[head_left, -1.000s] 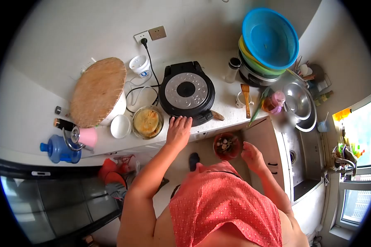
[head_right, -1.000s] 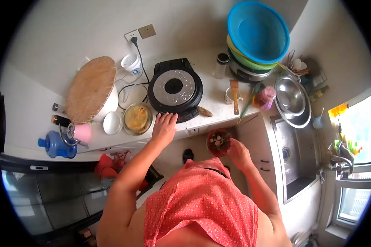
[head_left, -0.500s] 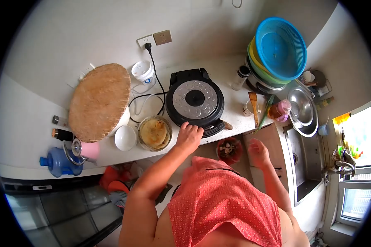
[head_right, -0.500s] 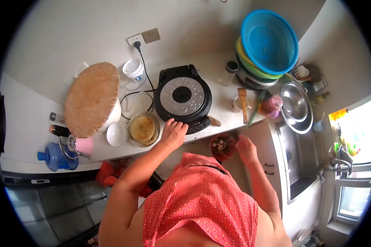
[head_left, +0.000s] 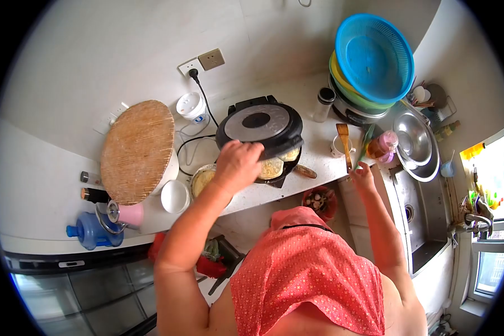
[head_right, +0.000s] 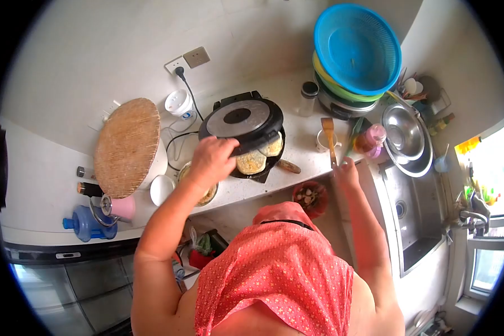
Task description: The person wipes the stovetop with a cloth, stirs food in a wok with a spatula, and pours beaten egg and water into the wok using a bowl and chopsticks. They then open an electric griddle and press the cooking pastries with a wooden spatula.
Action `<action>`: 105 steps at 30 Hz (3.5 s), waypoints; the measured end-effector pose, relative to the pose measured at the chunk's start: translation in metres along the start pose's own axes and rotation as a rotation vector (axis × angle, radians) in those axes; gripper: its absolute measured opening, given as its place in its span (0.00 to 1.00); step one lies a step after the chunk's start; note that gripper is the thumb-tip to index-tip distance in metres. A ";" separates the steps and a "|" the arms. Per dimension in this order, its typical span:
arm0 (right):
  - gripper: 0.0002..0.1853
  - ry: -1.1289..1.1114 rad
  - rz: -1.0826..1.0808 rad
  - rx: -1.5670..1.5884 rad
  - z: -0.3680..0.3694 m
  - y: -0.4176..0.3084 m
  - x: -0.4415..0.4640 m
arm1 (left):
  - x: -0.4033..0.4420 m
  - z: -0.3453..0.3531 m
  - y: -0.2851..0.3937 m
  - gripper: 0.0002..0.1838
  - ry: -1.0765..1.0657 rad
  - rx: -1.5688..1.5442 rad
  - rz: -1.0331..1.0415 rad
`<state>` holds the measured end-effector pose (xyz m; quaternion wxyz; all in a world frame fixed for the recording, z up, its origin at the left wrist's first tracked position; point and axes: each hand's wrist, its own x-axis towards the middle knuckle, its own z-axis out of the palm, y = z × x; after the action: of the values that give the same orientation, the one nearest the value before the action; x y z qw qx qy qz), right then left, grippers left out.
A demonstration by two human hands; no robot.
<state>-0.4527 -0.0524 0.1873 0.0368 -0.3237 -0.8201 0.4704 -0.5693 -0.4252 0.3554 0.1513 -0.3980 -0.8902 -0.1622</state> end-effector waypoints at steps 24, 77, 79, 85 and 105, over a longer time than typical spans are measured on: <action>0.11 -0.291 0.132 0.568 -0.002 -0.064 -0.063 | 0.184 -0.058 -0.122 0.10 0.459 0.502 -0.150; 0.24 -0.508 0.123 0.439 0.086 -0.145 -0.144 | -0.007 0.000 -0.079 0.25 0.188 -0.751 -0.199; 0.23 -0.518 0.064 0.344 0.084 -0.146 -0.141 | -0.035 0.004 -0.071 0.24 0.167 -0.774 -0.233; 0.17 -0.584 0.113 0.089 0.062 -0.155 -0.112 | -0.114 0.026 -0.056 0.19 0.031 -0.982 -0.493; 0.17 -0.418 0.251 0.461 0.086 -0.134 -0.133 | -0.206 0.039 0.006 0.11 -0.119 -1.120 -0.860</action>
<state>-0.4463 -0.2384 0.2786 -0.1183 -0.3016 -0.6356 0.7007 -0.4390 -0.5409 0.2395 -0.2028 -0.0376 -0.7578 -0.6190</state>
